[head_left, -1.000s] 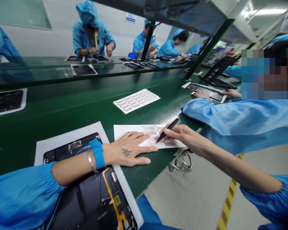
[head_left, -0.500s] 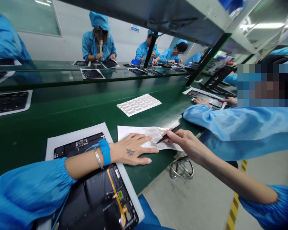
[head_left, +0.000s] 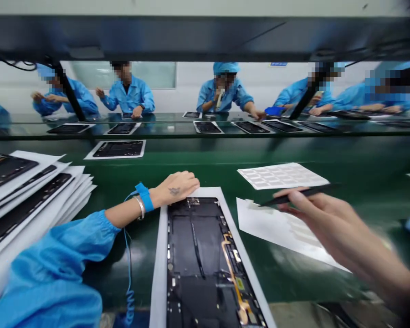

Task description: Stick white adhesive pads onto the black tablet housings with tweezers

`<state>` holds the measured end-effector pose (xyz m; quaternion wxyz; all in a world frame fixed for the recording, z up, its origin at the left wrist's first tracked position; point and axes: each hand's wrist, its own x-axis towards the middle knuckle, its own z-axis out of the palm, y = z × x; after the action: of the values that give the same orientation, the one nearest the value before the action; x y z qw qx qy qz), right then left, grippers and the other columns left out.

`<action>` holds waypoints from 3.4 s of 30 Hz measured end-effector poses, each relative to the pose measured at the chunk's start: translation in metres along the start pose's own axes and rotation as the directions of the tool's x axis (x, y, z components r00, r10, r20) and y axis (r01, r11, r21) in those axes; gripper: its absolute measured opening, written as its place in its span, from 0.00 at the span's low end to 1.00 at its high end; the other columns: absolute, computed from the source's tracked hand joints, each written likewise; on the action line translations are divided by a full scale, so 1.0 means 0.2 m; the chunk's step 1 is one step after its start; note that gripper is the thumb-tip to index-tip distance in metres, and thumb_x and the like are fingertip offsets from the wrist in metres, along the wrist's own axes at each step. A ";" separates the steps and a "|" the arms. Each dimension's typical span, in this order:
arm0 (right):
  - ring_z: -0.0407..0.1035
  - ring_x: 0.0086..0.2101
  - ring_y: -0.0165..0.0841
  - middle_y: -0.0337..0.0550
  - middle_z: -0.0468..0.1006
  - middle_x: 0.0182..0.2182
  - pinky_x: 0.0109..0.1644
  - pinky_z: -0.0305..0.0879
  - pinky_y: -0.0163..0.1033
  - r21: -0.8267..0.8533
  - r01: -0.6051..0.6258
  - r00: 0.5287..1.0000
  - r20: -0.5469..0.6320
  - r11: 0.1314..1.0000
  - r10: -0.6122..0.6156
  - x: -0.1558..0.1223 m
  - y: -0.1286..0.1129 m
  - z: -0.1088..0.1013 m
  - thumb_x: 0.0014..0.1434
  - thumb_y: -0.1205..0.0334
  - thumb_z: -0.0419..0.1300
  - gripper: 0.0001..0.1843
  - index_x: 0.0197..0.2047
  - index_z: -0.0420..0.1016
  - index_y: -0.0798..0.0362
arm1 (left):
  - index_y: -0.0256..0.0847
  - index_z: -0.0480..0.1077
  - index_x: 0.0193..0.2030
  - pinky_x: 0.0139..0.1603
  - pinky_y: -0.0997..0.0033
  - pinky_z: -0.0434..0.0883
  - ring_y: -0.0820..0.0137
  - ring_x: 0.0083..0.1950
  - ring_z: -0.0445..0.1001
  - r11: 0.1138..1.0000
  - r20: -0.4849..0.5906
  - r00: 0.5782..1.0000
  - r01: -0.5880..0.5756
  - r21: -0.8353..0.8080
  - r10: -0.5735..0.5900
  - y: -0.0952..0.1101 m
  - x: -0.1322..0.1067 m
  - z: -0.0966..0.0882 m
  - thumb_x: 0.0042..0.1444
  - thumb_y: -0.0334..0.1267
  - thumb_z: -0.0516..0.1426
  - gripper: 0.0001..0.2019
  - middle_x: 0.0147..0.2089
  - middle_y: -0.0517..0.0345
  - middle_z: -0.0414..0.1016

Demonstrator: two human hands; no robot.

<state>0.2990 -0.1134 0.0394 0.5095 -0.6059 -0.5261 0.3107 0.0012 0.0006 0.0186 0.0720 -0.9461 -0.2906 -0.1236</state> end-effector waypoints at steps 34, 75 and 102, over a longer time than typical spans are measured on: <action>0.70 0.33 0.37 0.40 0.70 0.22 0.43 0.70 0.44 0.004 -0.230 0.903 0.374 0.973 0.212 0.29 0.08 0.52 0.43 0.34 0.68 0.26 0.24 0.74 0.50 | 0.36 0.74 0.43 0.42 0.68 0.69 0.66 0.43 0.69 0.960 -0.048 0.986 -0.167 -0.223 0.161 0.02 -0.13 0.12 0.62 0.25 0.50 0.12 0.47 0.52 0.77; 0.75 0.37 0.43 0.45 0.81 0.34 0.39 0.69 0.42 -0.139 0.193 0.950 0.273 0.971 -0.149 0.19 0.09 0.52 0.58 0.41 0.59 0.20 0.31 0.78 0.49 | 0.37 0.72 0.52 0.45 0.67 0.70 0.66 0.45 0.69 0.958 -0.033 0.988 -0.154 -0.243 0.150 0.02 -0.13 0.11 0.61 0.23 0.49 0.17 0.48 0.52 0.75; 0.76 0.37 0.40 0.45 0.82 0.34 0.41 0.71 0.42 -0.147 0.419 0.851 0.407 0.896 -0.331 0.16 0.11 0.49 0.63 0.46 0.57 0.18 0.32 0.79 0.51 | 0.34 0.71 0.44 0.45 0.66 0.70 0.65 0.45 0.70 0.966 -0.010 0.991 -0.134 -0.220 0.135 0.05 -0.12 0.11 0.60 0.22 0.49 0.12 0.46 0.50 0.76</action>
<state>0.2253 -0.0524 -0.0041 0.3777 -0.4757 -0.7538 0.2507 -0.0078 -0.0167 -0.0089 -0.0256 -0.9661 -0.2105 -0.1474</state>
